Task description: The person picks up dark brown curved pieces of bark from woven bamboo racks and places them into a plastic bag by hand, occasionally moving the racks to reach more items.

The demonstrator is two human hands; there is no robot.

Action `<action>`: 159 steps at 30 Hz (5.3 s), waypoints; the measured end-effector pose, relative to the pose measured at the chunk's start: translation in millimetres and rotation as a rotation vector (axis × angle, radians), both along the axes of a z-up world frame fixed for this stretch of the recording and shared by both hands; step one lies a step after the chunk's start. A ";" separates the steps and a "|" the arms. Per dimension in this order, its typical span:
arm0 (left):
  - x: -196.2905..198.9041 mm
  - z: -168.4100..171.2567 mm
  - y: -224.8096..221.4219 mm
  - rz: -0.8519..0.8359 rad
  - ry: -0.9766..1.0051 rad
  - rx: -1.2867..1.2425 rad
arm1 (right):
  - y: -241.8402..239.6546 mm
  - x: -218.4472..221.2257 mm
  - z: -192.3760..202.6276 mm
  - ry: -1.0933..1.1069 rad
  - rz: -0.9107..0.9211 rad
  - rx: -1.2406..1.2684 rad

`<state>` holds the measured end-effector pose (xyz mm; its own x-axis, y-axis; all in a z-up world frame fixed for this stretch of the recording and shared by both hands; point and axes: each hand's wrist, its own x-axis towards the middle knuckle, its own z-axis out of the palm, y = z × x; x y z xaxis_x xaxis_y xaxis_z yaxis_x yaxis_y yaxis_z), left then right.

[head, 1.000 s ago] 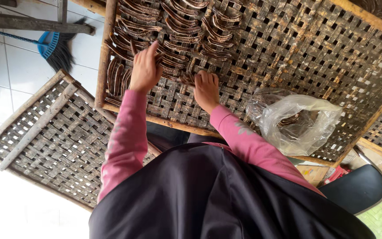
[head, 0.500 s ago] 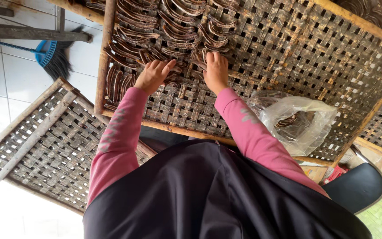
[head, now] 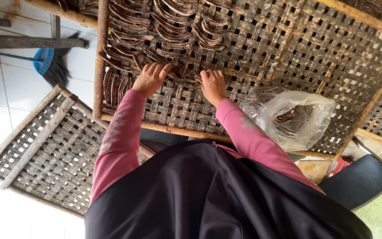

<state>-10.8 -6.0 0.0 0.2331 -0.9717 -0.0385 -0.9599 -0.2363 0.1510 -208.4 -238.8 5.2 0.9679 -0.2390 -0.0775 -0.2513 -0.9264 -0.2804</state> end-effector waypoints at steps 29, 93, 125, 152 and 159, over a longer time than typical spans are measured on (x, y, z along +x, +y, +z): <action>5.9 -27.2 -46.6 0.035 -0.226 -0.011 | -75.0 -291.0 284.8 -0.785 -1.189 0.946; -496.3 6.1 -386.7 -0.239 0.098 0.398 | -246.4 -446.4 278.6 -0.038 -0.202 0.412; -34.1 74.5 -59.3 1.566 0.273 -0.262 | -8.3 -13.2 184.0 0.119 -0.100 0.649; -50.8 -0.4 -90.3 1.624 0.508 -0.396 | 28.0 171.7 -6.6 -0.131 -0.008 -0.036; -26.7 32.9 -81.0 1.365 0.147 -0.623 | 18.3 158.2 2.5 -0.132 0.192 -0.040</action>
